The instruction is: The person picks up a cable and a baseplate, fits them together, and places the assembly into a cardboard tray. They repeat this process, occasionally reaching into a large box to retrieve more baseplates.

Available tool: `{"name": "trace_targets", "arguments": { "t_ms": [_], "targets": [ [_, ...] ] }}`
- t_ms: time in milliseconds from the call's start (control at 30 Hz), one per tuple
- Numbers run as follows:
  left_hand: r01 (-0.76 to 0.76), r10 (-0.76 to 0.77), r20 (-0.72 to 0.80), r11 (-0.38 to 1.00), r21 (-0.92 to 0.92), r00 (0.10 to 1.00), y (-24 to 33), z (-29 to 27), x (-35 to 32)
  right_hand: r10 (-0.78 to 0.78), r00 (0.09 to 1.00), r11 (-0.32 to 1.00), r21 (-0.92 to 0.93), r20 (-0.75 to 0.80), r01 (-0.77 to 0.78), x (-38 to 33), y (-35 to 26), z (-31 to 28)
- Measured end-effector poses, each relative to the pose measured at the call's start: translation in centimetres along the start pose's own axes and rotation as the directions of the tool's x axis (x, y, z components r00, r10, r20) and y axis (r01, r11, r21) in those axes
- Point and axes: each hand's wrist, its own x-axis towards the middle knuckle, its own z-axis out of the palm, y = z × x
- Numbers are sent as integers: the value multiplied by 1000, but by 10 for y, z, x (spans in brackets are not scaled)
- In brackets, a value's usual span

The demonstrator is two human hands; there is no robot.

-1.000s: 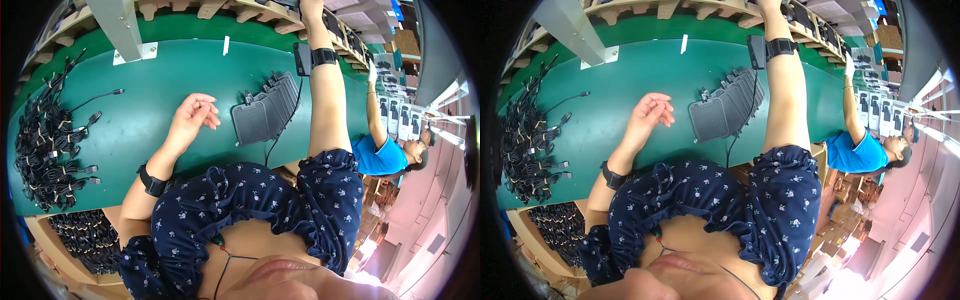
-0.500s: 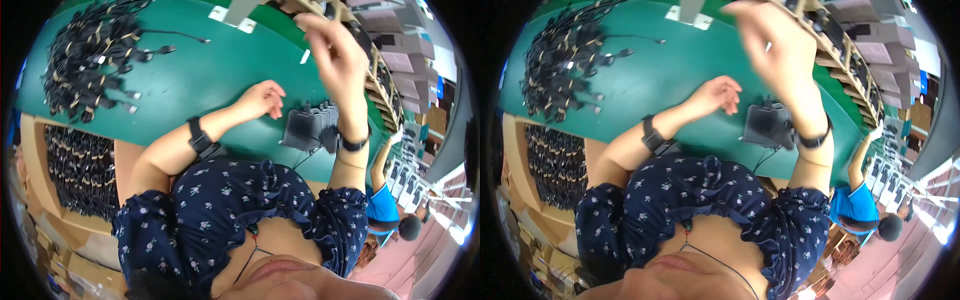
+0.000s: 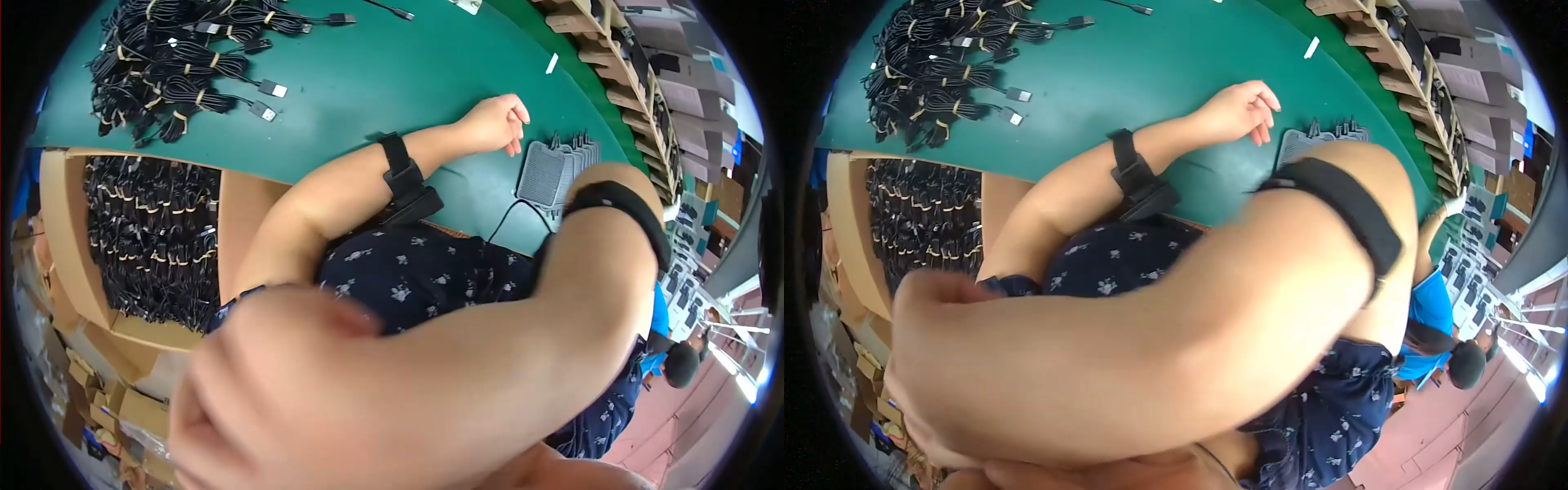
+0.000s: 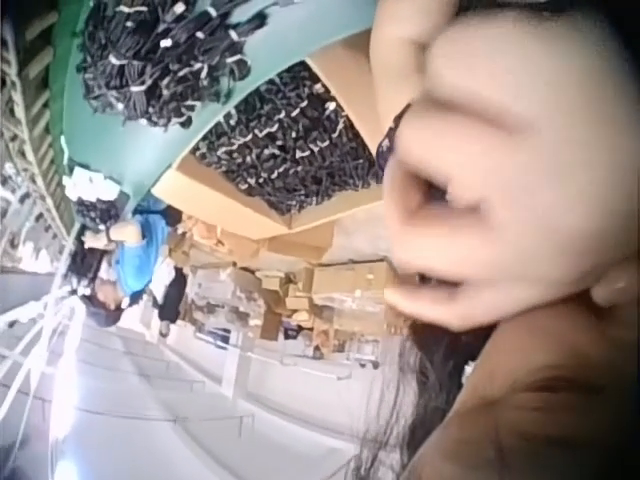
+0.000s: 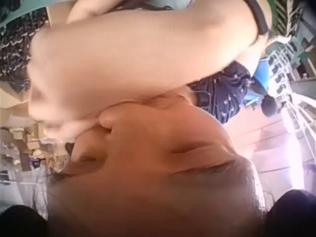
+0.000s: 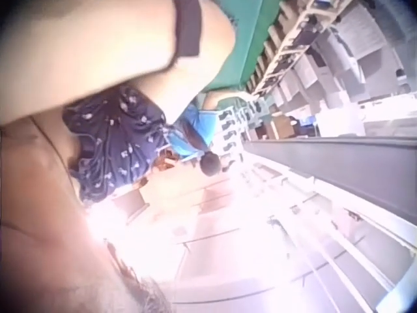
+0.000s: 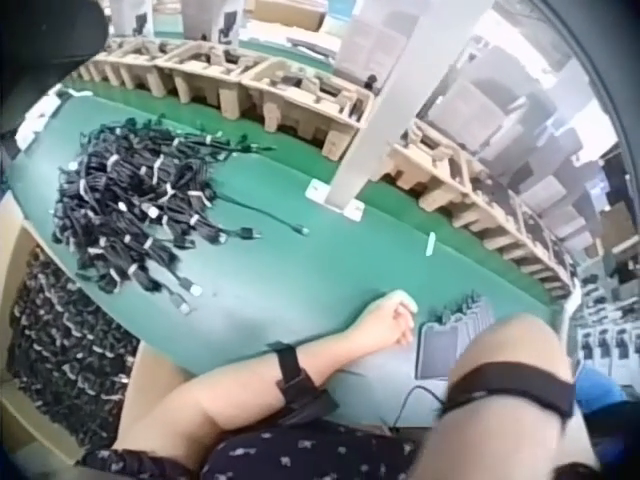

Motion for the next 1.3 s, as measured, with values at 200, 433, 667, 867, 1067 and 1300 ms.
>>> {"name": "trace_targets", "arguments": {
  "t_ms": [200, 433, 667, 867, 1067, 1300],
  "targets": [
    [16, -18, 64, 1000, 26, 998, 4, -4, -2, -21, 999, 1000, -2, 34, 21, 6, 19, -6],
    [-53, 57, 71, 997, -62, 996, -4, 15, 3, 96, 987, 995, -38, 131, -92, 11, 72, -15],
    [-177, 176, 38, 983, 43, 984, -22, -3, 2, 710, 685, 703, -223, 163, -675, 0, 197, 78],
    [-302, 300, 39, 936, 180, 953, -42, -11, -1, 648, 709, 762, -239, 279, -602, -19, 226, 122],
    [-450, 449, 73, 846, 287, 891, -43, -5, 3, 638, 674, 768, -232, 373, -597, -67, 215, 39],
    [-68, 96, -62, 932, 357, 993, -8, 10, -8, 751, 609, 659, -351, 256, -665, -116, 164, -63]
  ]
}}
